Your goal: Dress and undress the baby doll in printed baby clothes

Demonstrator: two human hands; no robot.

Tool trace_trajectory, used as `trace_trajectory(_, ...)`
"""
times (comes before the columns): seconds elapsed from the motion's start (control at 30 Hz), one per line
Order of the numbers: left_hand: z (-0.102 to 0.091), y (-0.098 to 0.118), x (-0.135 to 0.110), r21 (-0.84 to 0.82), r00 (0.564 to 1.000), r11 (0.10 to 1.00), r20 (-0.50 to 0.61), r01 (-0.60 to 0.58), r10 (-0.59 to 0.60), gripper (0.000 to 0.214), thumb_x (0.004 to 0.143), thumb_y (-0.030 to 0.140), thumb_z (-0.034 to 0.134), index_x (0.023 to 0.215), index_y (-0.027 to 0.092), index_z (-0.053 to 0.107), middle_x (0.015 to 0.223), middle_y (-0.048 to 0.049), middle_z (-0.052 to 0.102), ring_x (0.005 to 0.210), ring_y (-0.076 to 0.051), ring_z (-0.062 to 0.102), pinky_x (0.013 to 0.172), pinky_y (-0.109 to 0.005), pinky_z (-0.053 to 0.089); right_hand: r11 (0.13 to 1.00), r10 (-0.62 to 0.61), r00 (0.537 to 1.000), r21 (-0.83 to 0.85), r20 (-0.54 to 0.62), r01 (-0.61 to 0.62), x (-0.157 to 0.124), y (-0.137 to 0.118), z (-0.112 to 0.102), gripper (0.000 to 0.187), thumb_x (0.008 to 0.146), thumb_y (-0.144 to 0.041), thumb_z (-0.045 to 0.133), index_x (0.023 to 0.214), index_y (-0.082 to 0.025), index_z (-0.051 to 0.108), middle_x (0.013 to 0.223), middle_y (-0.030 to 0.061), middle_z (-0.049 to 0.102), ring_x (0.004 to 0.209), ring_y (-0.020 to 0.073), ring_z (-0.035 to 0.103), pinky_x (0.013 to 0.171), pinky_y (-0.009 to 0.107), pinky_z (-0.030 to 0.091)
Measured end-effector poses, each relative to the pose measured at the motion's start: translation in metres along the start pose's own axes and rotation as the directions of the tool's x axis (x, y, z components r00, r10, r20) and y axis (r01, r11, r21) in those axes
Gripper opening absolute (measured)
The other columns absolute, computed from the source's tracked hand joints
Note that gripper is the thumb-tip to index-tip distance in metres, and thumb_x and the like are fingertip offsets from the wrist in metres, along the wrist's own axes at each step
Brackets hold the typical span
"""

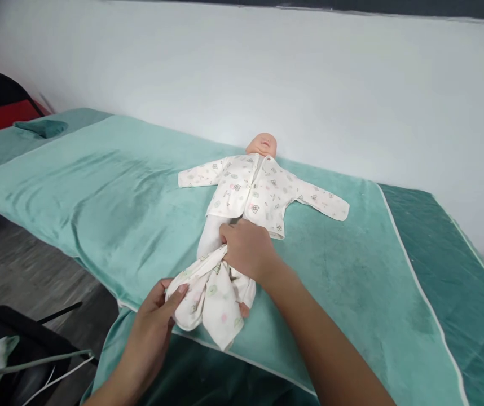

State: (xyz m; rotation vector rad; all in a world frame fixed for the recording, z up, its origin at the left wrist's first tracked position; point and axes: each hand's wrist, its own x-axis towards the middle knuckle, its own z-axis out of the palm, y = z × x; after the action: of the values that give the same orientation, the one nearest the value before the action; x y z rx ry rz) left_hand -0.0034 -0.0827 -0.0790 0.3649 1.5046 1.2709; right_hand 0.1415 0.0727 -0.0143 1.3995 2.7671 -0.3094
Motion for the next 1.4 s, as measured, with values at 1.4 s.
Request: trace_trajectory(1.4, 0.043, 0.078, 0.148, 0.436, 0.724, 0.605, 0.183, -0.666, 0.665, 0.03, 0.09, 0.048, 0.057, 0.083, 0.02, 0.05, 0.079, 0.0023, 0.052, 0.074, -0.014, 0.048, 0.068, -0.026, 0.038, 0.99, 0.098, 0.995, 0.097, 0.025, -0.1, 0.02, 0.001, 0.002, 0.01, 0.088, -0.028, 0.055, 0.087, -0.022, 0.062, 0.083, 0.0014, 0.071, 0.076, 0.0184, 0.062, 0.061, 0.029, 0.029)
